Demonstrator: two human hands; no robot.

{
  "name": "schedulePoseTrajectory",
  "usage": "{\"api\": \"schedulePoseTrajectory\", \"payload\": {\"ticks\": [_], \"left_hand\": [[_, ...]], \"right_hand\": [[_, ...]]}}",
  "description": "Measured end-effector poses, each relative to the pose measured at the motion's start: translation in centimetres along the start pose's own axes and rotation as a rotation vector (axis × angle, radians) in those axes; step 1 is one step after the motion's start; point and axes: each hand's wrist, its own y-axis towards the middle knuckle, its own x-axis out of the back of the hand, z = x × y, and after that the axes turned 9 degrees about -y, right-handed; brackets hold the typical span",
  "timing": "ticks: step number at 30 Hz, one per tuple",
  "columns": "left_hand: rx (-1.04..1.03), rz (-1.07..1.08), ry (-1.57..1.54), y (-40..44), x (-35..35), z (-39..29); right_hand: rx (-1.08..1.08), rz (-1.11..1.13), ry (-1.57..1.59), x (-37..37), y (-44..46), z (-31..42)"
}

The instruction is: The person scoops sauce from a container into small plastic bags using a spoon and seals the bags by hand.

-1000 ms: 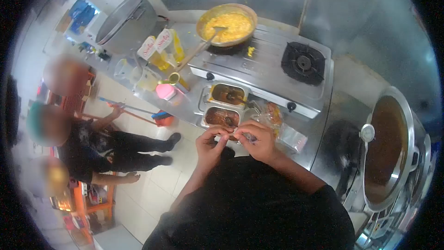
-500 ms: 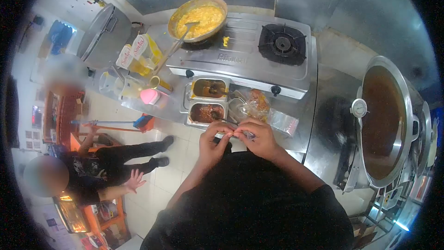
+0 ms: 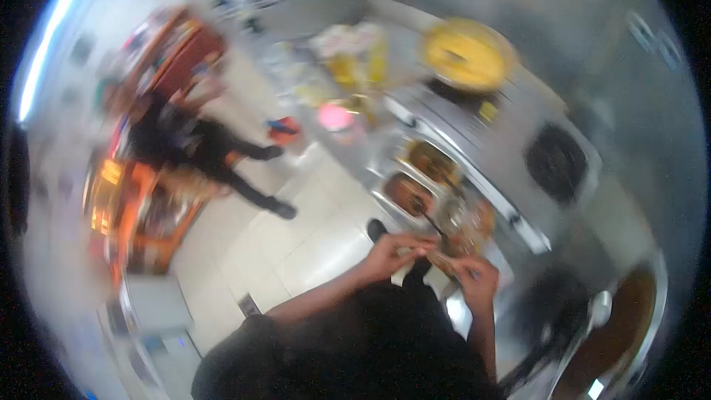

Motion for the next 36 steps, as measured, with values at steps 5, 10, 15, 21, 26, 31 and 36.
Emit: {"api": "schedulePoseTrajectory", "payload": {"ticks": [5,10,15,21,26,31,36], "left_hand": [[0.207,-0.264,0.169,-6.2,7.5,5.6],[0.860,-0.380,0.446,-21.4,13.2,25.2],[1.131,-0.358,0.028,-36.6,9.7,27.8],[1.179,-0.453,-0.667,-45.2,10.6,16.6],[1.157,-0.522,-0.645,-53.2,13.5,15.3],[0.338,-0.942,-0.117,-55.5,17.2,8.0],[0.097,-0.821,-0.092,-46.9,20.7,1.7]], "right_hand": [[-0.025,-0.168,-0.183,0.7,1.0,-8.1],[0.269,-0.234,-0.542,-1.9,2.8,-7.7],[0.370,-0.047,-0.480,-12.0,3.9,-1.4],[0.265,0.407,-0.322,-24.8,-0.1,4.7],[-0.136,0.760,-0.212,-32.9,-4.7,6.8],[-0.452,0.877,-0.095,-38.3,-5.5,8.1],[-0.409,0.858,0.333,-45.7,-10.2,18.7]]}}
